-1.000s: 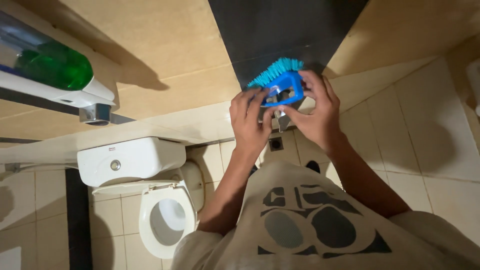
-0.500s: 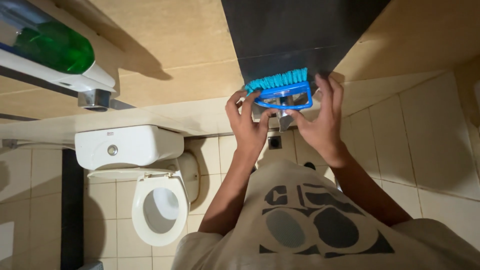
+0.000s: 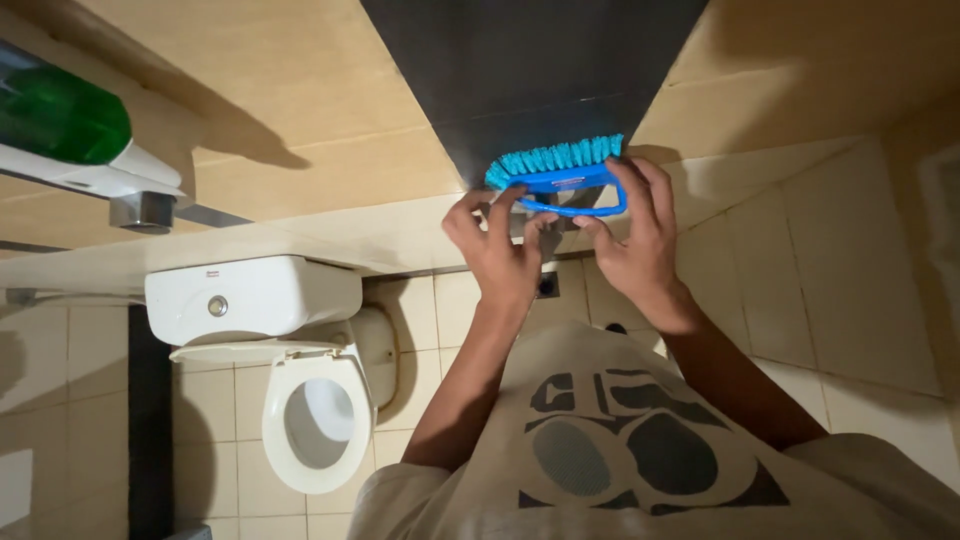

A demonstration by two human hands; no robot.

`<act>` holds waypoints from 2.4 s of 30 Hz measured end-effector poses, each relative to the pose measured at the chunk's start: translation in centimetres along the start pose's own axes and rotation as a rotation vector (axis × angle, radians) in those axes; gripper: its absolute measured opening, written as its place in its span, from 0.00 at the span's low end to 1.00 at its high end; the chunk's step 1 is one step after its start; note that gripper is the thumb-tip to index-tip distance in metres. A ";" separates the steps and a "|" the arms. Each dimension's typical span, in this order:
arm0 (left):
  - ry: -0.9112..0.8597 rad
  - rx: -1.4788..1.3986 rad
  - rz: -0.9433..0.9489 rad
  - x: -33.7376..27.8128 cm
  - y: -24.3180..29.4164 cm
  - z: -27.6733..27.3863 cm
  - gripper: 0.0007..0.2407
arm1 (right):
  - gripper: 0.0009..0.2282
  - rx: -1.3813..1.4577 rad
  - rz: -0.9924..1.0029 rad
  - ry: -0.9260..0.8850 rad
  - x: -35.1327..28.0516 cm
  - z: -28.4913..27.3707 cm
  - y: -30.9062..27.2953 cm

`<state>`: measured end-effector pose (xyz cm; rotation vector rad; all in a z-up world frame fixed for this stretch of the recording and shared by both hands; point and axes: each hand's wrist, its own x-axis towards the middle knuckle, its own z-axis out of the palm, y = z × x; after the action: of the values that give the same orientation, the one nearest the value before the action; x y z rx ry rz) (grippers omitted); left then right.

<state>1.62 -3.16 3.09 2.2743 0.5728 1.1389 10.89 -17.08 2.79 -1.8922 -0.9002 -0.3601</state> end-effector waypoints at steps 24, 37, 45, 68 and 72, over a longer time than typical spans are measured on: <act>-0.033 -0.144 0.049 -2.4 5.4 7.0 0.20 | 0.31 -0.016 0.056 0.026 -0.6 -7.2 5.4; -0.039 -0.205 -0.012 -0.9 2.1 2.2 0.21 | 0.30 -0.001 0.034 0.011 0.2 -3.5 1.2; -0.047 -0.164 -0.070 -0.1 -1.8 -1.2 0.20 | 0.30 0.014 -0.031 -0.008 0.8 0.3 -2.1; -0.148 -0.146 -0.056 -0.1 -8.7 -4.6 0.21 | 0.30 0.006 -0.045 -0.029 0.9 5.9 -7.0; -0.174 -0.070 -0.089 -0.1 -9.1 -5.0 0.21 | 0.29 0.038 -0.016 -0.024 0.4 7.2 -7.0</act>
<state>-3.76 5.13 -0.07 2.2369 0.5513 0.8938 5.20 -8.88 4.02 -1.8594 -0.9330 -0.3283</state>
